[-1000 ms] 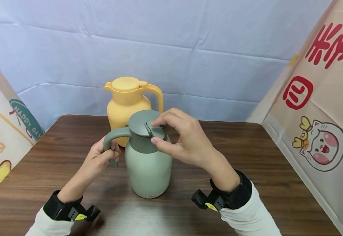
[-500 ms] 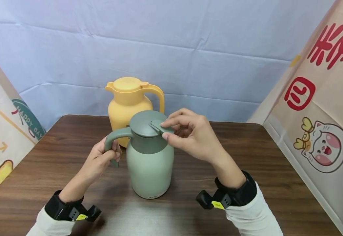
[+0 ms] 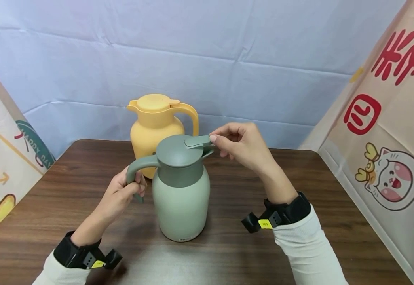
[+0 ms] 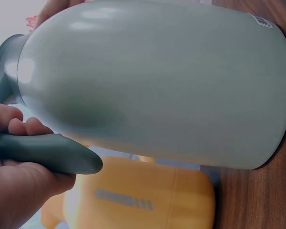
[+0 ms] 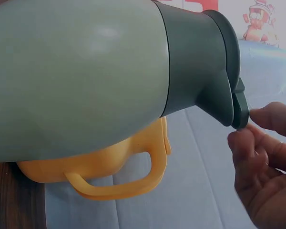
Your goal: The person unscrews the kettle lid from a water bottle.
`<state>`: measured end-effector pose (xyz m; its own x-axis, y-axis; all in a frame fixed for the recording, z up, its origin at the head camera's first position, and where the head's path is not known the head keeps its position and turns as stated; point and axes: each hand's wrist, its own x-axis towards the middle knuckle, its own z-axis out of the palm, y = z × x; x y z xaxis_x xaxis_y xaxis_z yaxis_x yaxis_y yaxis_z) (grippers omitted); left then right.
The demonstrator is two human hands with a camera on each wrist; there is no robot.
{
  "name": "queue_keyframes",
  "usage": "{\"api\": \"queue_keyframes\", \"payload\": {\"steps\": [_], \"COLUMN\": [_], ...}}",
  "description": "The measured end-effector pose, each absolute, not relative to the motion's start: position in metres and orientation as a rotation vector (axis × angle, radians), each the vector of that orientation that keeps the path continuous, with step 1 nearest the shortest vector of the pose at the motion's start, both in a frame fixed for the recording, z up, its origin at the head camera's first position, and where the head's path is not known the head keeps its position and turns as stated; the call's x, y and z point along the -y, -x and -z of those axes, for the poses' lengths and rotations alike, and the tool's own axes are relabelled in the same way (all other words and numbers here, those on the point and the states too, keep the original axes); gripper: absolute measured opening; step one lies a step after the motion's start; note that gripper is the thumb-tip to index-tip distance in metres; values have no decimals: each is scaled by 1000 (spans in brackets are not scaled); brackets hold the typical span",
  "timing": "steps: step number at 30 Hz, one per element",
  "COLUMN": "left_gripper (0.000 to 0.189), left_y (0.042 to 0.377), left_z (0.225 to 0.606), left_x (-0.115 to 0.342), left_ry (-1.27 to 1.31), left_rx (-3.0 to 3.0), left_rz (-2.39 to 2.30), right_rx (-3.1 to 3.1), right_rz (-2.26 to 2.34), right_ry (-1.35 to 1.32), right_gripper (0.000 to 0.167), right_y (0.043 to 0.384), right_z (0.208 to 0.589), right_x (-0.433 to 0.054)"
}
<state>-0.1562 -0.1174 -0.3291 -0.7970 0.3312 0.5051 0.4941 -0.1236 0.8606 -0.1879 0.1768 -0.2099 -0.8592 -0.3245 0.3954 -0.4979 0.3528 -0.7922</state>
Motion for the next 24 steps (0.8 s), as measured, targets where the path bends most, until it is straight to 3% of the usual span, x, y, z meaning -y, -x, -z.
{"api": "queue_keyframes", "payload": {"steps": [24], "left_gripper": [10], "left_y": [157], "left_z": [331], "left_x": [117], "left_ry": [915], "left_rx": [2006], "left_rz": [2053], "right_rx": [2919], "right_rz": [-1205], "right_ry": [-652], "right_gripper": [23], "right_y": [225], "right_z": [170], "right_x": [-126]}}
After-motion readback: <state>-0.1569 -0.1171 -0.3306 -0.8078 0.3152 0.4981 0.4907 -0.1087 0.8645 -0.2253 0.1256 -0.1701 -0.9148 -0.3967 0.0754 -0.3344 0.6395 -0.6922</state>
